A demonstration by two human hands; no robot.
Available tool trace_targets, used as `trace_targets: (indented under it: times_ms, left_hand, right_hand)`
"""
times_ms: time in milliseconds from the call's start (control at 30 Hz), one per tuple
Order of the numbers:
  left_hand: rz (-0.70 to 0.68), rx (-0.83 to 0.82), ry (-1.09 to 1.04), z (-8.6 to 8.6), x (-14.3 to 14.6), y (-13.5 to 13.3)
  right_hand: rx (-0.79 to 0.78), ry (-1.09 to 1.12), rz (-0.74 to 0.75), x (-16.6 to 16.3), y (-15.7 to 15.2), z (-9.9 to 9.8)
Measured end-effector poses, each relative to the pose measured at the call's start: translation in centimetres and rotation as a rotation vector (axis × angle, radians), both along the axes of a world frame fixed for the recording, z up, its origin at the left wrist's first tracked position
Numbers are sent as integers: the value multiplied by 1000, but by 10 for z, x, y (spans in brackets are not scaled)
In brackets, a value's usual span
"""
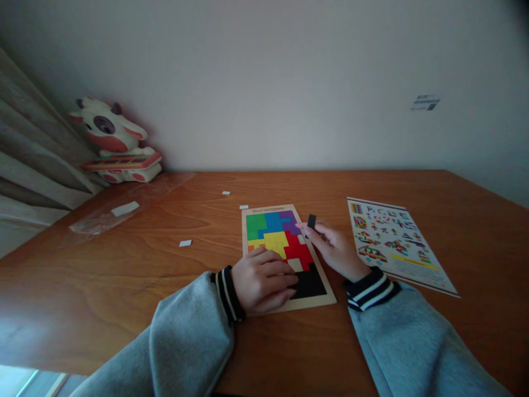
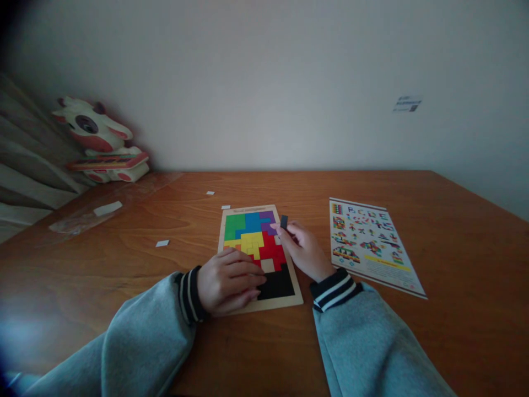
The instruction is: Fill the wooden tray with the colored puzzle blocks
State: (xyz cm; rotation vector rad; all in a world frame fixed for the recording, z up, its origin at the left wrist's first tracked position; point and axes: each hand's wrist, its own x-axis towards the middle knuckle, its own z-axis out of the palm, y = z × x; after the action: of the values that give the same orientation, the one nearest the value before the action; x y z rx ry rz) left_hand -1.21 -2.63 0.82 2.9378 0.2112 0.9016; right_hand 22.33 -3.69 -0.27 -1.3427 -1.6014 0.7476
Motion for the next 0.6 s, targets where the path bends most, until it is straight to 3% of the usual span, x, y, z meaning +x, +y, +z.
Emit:
trace_targets:
  times_ms: [233,400,600]
  left_hand:
    - [298,-214,-139,8,-3,3]
    - [343,-286,-158,5,-3,5]
    - [381,-325,-160,1,-3,7]
  right_hand:
    - [-81,210,85,-4,-2,-1]
    - [-189,219,160,-14,-11,10]
    - [-281,44,294,-31,-24,12]
